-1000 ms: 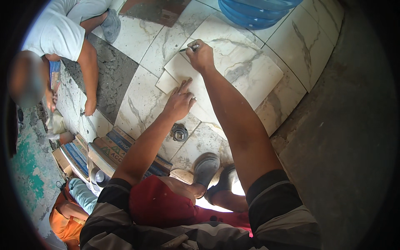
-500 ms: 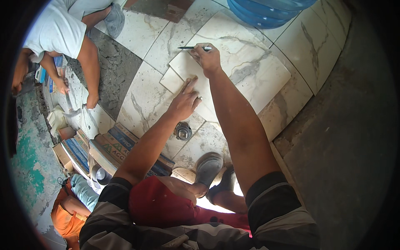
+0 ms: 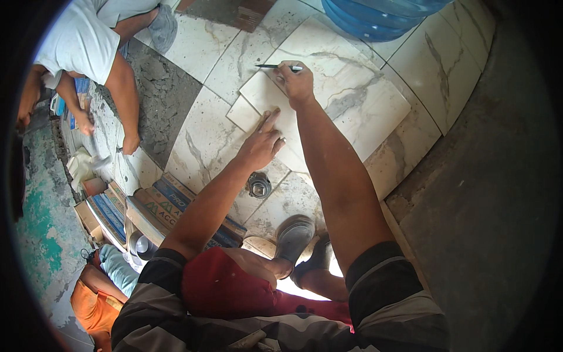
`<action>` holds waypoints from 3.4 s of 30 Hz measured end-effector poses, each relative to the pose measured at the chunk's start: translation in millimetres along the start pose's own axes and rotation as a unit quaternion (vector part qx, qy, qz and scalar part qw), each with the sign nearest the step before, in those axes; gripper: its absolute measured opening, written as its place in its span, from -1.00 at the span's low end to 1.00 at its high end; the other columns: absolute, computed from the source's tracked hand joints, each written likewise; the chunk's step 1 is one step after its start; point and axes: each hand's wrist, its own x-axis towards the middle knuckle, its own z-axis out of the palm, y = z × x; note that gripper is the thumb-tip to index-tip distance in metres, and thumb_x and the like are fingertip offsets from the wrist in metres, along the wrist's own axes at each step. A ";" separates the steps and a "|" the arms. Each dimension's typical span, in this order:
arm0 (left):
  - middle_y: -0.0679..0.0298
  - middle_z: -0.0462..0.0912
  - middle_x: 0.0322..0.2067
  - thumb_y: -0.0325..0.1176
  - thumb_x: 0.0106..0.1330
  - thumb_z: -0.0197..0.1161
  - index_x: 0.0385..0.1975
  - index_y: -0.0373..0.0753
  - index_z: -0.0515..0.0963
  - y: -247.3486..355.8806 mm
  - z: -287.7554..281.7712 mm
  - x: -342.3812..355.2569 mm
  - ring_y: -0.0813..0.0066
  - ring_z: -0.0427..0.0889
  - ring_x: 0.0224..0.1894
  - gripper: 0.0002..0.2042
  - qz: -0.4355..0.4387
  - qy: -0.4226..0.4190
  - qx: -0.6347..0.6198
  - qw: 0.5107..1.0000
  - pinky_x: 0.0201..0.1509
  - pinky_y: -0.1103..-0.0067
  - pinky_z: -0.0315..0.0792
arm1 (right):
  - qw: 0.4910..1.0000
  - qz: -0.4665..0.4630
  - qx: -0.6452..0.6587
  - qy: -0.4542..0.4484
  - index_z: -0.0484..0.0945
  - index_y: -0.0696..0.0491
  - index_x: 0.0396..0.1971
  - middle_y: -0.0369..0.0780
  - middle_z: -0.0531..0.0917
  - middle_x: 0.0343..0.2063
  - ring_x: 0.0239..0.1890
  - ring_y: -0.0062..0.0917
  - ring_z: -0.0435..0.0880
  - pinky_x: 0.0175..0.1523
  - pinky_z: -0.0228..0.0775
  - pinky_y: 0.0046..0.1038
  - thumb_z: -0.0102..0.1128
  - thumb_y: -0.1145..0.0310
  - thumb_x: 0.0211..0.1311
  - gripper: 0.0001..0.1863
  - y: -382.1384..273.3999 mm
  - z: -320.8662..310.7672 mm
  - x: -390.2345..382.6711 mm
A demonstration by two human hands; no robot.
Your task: The person aligns a tile piece on the floor, marks it with a pencil, and carries it outside. Then, the person cuts the tile along the marked line using an angle grinder, breaks off the edge piece by hand, and holds the cut tile.
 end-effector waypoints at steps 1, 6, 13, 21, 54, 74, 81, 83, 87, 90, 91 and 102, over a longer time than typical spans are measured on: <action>-0.07 0.00 0.42 -0.29 0.35 0.20 -0.27 -0.38 0.57 0.3 -0.5 0.1 -0.22 0.14 0.39 -0.77 -0.004 -0.004 0.002 1.000 0.42 0.22 0.20 | 1.000 -0.019 -0.021 -0.004 0.55 0.15 -0.26 -0.20 0.66 -0.34 -0.29 -0.52 0.67 -0.16 0.56 -0.51 0.25 0.42 0.26 -0.86 -1.7 -1.2 2.0; -0.05 0.00 0.42 -0.30 0.34 0.20 -0.27 -0.38 0.58 3.2 -3.8 0.8 -0.20 0.13 0.40 -0.78 -0.003 -0.007 0.008 1.000 0.42 0.23 0.20 | 0.994 -0.036 -0.101 -0.010 0.54 0.16 -0.23 -0.16 0.67 -0.30 -0.25 -0.47 0.68 -0.10 0.56 -0.42 0.21 0.41 0.31 -0.86 -10.3 -8.7 5.1; -0.07 0.02 0.41 -0.26 0.38 0.16 -0.29 -0.41 0.61 3.4 1.9 1.6 -0.15 0.10 0.41 -0.72 -0.023 -0.020 -0.010 0.999 0.48 0.27 0.10 | 0.991 -0.076 0.110 0.024 0.49 0.21 -0.25 -0.16 0.56 -0.46 -0.38 -0.32 0.62 -0.15 0.50 -0.23 0.03 0.43 0.25 -0.83 -87.2 -91.6 -62.9; -0.03 0.04 0.41 -0.25 0.38 0.16 -0.31 -0.41 0.58 2.3 2.6 2.5 -0.13 0.09 0.43 -0.72 -0.028 -0.028 -0.002 0.999 0.42 0.26 0.21 | 0.812 -0.019 -0.493 0.312 0.65 0.16 -0.35 -0.13 0.71 -0.39 -0.29 -0.45 0.68 -0.12 0.48 -0.37 0.33 0.21 0.09 -0.70 -46.9 -190.9 -222.6; -0.01 0.21 0.37 -0.17 0.48 0.03 -0.29 -0.46 0.53 -16.5 0.0 18.5 -0.09 0.20 0.38 -0.62 -0.028 0.043 -0.049 0.997 0.42 0.29 0.17 | 0.896 0.040 -0.165 0.411 0.63 0.21 -0.26 -0.31 0.68 -0.45 -0.43 -0.71 0.55 -0.26 0.43 -0.61 0.45 0.37 0.09 -0.72 35.8 -184.2 -255.9; 0.17 0.66 -0.30 -0.14 0.45 0.07 0.18 -0.34 0.46 -94.6 -39.2 90.9 0.38 0.60 -0.20 -0.55 -0.157 0.079 -0.080 0.981 0.03 0.50 0.44 | 0.897 0.031 -0.124 0.424 0.65 0.21 -0.33 -0.33 0.66 -0.49 -0.44 -0.73 0.51 -0.28 0.39 -0.64 0.43 0.41 0.13 -0.80 40.9 -182.5 -256.9; 0.15 0.68 -0.28 -0.16 0.44 0.07 0.17 -0.32 0.47 -87.0 -42.4 92.0 0.35 0.61 -0.19 -0.57 -0.154 0.073 -0.052 0.984 0.03 0.48 0.44 | 0.909 0.001 -0.083 0.408 0.65 0.19 -0.36 -0.32 0.66 -0.49 -0.45 -0.71 0.51 -0.27 0.39 -0.61 0.43 0.39 0.10 -0.80 51.2 -187.6 -255.6; 0.14 0.68 -0.26 -0.16 0.44 0.06 0.16 -0.32 0.48 -85.6 -43.2 92.7 0.34 0.62 -0.19 -0.57 -0.152 0.070 -0.044 0.985 0.03 0.47 0.44 | 0.909 -0.002 -0.087 0.408 0.66 0.17 -0.37 -0.31 0.65 -0.53 -0.48 -0.70 0.51 -0.29 0.39 -0.60 0.43 0.34 0.08 -0.78 53.8 -189.6 -255.2; 0.12 0.68 -0.23 -0.15 0.44 0.07 0.14 -0.33 0.49 -86.2 -44.1 93.4 0.30 0.62 -0.18 -0.57 -0.149 0.070 -0.043 0.985 0.04 0.46 0.44 | 0.909 -0.007 -0.097 0.406 0.66 0.16 -0.36 -0.31 0.66 -0.52 -0.48 -0.70 0.51 -0.29 0.39 -0.59 0.44 0.32 0.08 -0.77 54.9 -190.3 -255.9; 0.10 0.68 -0.22 -0.15 0.44 0.07 0.13 -0.35 0.49 -87.3 -44.0 93.9 0.29 0.62 -0.17 -0.57 -0.144 0.067 -0.039 0.987 0.05 0.46 0.43 | 0.909 0.002 -0.107 0.403 0.67 0.15 -0.36 -0.31 0.66 -0.52 -0.47 -0.70 0.51 -0.29 0.39 -0.59 0.43 0.32 0.08 -0.77 51.8 -189.6 -257.6; 0.09 0.68 -0.22 -0.15 0.44 0.08 0.13 -0.36 0.49 -87.7 -43.9 94.0 0.28 0.62 -0.17 -0.57 -0.144 0.066 -0.044 0.986 0.06 0.46 0.43 | 0.905 0.010 -0.116 0.408 0.67 0.15 -0.35 -0.31 0.66 -0.52 -0.47 -0.69 0.51 -0.28 0.40 -0.58 0.43 0.32 0.08 -0.77 50.7 -189.4 -258.1; 0.09 0.69 -0.19 -0.18 0.43 0.11 0.15 -0.29 0.48 -103.5 -35.6 92.9 0.35 0.64 -0.11 -0.59 -0.114 0.103 0.003 0.988 0.08 0.44 0.46 | 0.906 -0.029 -0.129 0.403 0.63 0.11 -0.39 -0.37 0.62 -0.52 -0.49 -0.74 0.49 -0.34 0.37 -0.60 0.38 0.43 0.16 -0.90 58.3 -193.2 -257.1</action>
